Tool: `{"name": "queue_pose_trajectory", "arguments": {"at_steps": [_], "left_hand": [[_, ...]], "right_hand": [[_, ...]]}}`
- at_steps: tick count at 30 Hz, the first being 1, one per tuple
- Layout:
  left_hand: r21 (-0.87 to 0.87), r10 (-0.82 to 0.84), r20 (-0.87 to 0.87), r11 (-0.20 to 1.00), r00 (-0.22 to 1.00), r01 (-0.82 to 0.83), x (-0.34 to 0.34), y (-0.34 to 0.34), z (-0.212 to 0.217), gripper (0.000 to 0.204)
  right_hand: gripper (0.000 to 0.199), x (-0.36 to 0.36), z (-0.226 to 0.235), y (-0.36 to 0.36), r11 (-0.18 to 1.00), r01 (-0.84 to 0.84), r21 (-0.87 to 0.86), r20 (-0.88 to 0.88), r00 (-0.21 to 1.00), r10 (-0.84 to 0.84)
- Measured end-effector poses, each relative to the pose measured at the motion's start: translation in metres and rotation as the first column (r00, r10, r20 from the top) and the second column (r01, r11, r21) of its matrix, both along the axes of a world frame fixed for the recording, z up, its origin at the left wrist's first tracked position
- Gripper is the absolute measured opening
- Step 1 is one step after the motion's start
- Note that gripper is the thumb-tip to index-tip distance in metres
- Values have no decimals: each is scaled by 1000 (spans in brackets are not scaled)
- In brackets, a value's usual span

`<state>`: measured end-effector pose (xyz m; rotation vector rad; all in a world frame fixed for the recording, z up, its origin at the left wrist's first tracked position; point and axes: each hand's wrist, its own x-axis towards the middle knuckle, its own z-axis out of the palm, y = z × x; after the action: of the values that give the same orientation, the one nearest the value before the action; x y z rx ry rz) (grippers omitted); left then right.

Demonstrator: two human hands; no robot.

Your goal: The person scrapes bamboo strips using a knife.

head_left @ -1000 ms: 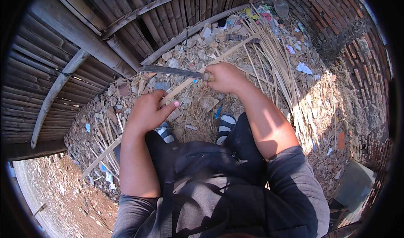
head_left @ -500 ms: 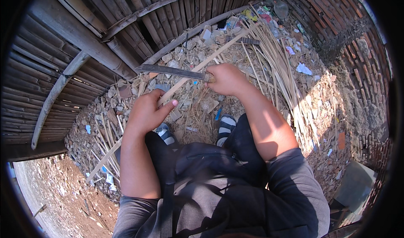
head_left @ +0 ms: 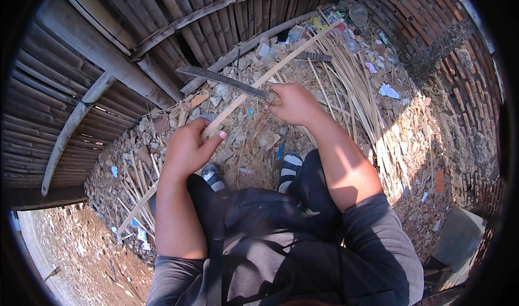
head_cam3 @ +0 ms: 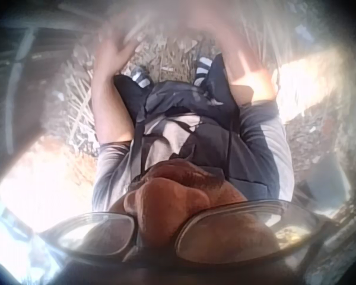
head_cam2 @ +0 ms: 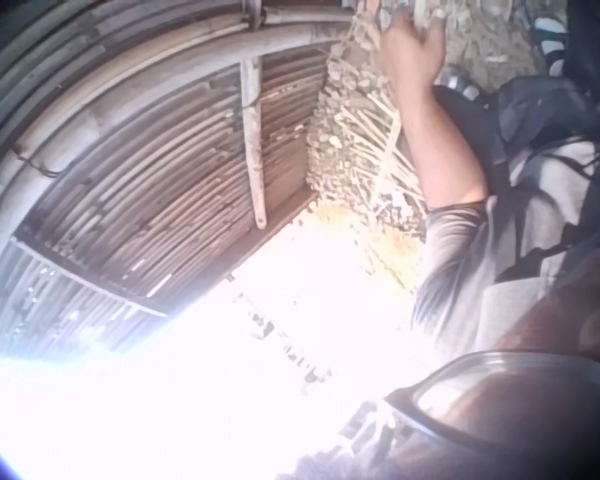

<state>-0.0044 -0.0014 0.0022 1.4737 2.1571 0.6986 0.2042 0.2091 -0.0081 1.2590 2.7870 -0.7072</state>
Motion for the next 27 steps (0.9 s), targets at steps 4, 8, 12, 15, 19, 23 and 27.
{"name": "queue_pose_trajectory", "arguments": {"at_steps": [4, 8, 12, 15, 19, 23, 27], "left_hand": [[-7, 18, -9, 1000, 1000, -19, 2, 2, 5, 40], [51, 31, 20, 998, 999, -32, 0, -1, 1, 39], [38, 43, 40, 998, 998, -45, 6, 4, 8, 38], [76, 40, 9, 996, 999, -41, 6, 2, 10, 38], [117, 59, 2, 991, 998, -59, 6, 2, 4, 40], [120, 67, 16, 990, 998, -69, 2, -1, 4, 42], [142, 65, 2, 988, 998, -65, 3, -2, 6, 44]], "right_hand": [[48, -3, -5, -13, 980, -193, 47, -24, 981, 194], [49, 4, -2, 11, 997, -72, -18, -87, 994, 71], [47, 28, -15, 38, 990, 139, -21, -259, 956, -139], [41, 21, -13, 28, 995, 103, 1, -291, 951, -99], [36, 1, -1, -5, 998, -68, 2, -183, 981, 67], [39, -1, -8, -4, 978, -194, 78, -180, 962, 206], [45, 16, -2, 25, 995, 64, -71, -230, 970, -78]]}}
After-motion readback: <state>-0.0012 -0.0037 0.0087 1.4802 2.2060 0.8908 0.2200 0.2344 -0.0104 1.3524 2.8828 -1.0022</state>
